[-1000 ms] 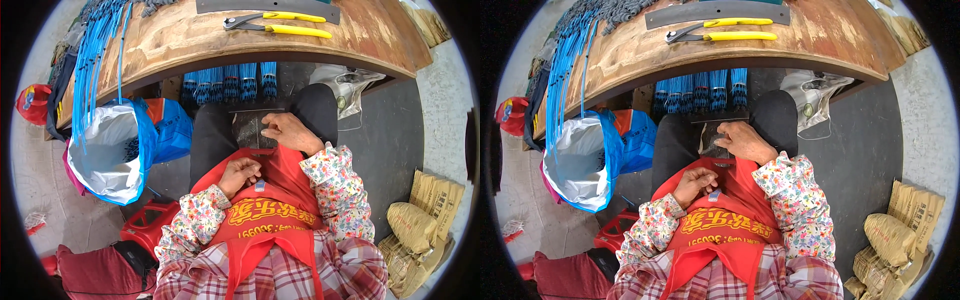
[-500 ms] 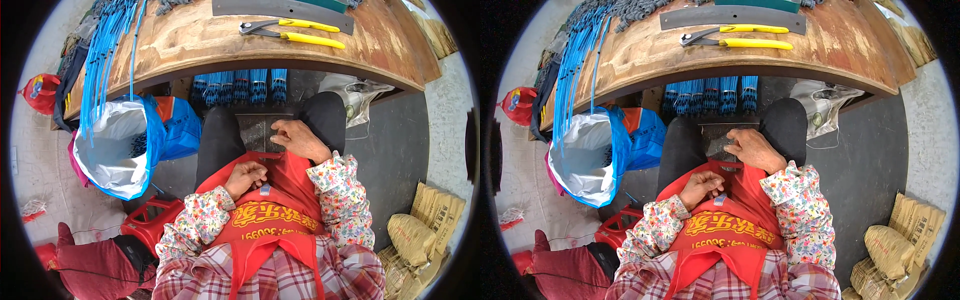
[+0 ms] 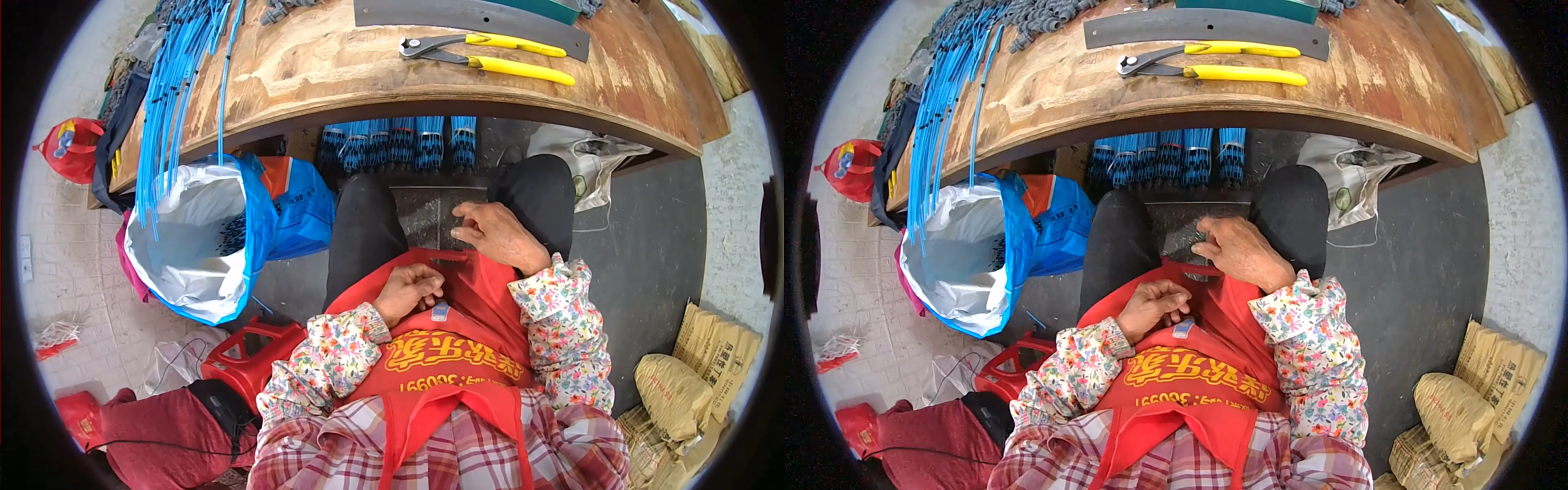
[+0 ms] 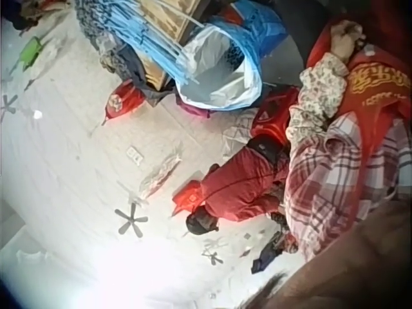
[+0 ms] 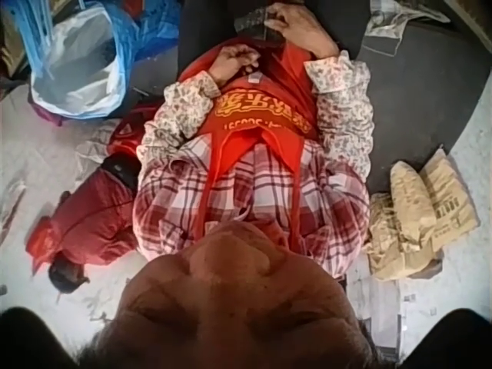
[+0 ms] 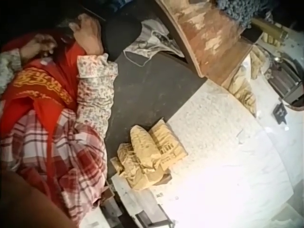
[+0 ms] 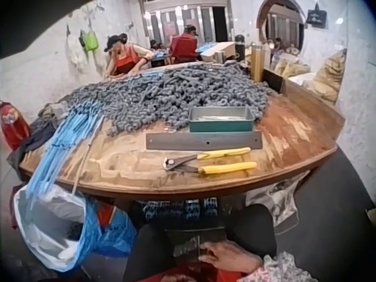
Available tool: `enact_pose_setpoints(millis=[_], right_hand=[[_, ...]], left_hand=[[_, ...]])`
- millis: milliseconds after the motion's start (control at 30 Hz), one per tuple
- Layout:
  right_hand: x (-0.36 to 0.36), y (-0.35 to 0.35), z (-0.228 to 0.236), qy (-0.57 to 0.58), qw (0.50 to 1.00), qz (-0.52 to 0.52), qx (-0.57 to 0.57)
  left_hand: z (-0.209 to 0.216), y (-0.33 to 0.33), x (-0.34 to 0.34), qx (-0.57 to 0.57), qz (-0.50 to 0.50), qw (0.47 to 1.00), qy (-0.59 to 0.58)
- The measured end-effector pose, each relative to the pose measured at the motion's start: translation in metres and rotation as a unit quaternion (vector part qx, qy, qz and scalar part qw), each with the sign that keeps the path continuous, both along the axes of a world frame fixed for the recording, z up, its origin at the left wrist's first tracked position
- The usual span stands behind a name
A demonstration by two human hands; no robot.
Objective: Assembling and trimming blue cables into plastic connectors and bundling them using a clear wire tie.
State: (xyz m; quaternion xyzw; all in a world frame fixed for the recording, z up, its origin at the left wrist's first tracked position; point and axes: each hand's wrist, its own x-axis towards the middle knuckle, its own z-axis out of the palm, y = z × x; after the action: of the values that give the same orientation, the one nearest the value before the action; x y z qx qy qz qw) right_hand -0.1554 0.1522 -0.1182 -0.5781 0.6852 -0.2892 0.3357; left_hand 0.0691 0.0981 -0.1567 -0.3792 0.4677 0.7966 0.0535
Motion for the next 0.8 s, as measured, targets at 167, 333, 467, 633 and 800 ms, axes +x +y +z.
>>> enact_pose_setpoints(millis=[167, 333, 467, 633, 800], right_hand=[[-0.0011, 0.0004, 0.0018, 0.007, 1.0, -0.002, 0.0], [-0.0004, 0.0004, -0.0039, 0.006, 1.0, -0.002, -0.002], [0.0004, -0.0019, -0.0001, 0.022, 1.0, 0.012, 0.015], [-0.0007, -0.0027, -0.0023, 0.025, 1.0, 0.013, 0.007], [0.0023, -0.0029, -0.0035, 0.033, 0.999, 0.019, 0.003]], left_hand=[[-0.0019, -0.0022, -0.001, 0.004, 0.004, 1.0, 0.008], [-0.006, -0.0035, 0.0022, 0.001, -0.002, 1.0, 0.012], [-0.0057, -0.0046, 0.0028, -0.002, -0.001, 1.0, 0.007], [-0.006, -0.0056, 0.0016, -0.003, -0.003, 1.0, 0.006], [0.0018, 0.0007, 0.0028, -0.01, -0.018, 1.0, 0.006]])
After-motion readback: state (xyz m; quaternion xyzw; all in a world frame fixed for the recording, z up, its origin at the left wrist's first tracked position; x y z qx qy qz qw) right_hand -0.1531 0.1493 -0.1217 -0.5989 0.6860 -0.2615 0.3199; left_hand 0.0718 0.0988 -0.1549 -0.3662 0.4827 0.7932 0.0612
